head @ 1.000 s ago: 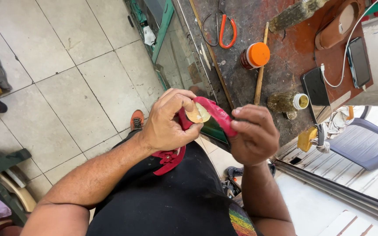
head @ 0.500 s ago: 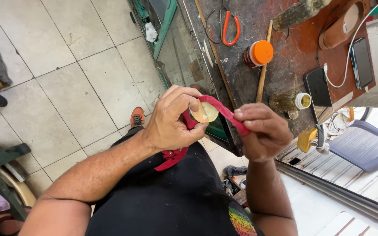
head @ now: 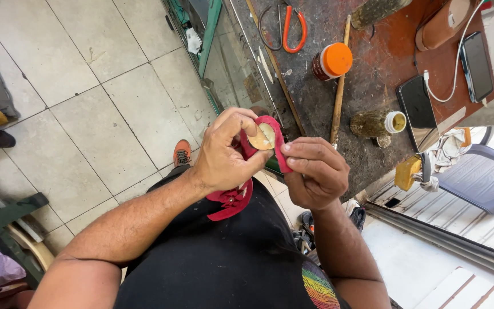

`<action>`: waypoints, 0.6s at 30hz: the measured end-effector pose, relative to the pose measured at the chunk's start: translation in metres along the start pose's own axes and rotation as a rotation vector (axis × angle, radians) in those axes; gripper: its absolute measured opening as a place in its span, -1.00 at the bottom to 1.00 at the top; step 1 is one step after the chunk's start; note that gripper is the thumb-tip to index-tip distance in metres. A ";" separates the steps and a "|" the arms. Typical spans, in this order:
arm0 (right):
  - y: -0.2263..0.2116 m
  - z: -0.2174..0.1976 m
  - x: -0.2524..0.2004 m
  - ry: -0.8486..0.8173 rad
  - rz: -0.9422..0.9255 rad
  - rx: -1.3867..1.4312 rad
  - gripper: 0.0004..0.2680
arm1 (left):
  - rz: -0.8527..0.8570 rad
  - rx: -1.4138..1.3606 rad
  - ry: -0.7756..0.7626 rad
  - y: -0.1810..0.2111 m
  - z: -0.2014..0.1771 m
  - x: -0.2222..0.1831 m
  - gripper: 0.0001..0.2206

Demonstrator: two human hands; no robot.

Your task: Applying adhesive and attaching the fabric upper to the sole of a high-heeled shoe

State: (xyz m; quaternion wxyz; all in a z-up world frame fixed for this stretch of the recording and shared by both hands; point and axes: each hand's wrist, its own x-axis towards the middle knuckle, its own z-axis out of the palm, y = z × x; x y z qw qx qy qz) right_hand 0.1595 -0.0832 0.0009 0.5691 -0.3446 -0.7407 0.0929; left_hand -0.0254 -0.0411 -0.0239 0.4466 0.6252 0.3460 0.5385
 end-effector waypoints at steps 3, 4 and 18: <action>0.003 0.007 0.001 -0.016 0.006 -0.017 -0.90 | 0.013 -0.021 -0.026 -0.007 -0.003 -0.002 -0.71; 0.003 0.008 0.003 -0.018 0.008 -0.014 -0.90 | 0.010 -0.020 -0.024 -0.010 -0.005 -0.001 -0.71; 0.017 0.019 0.000 -0.116 0.078 -0.101 -0.90 | -0.239 -0.120 -0.282 -0.045 -0.029 0.012 -0.90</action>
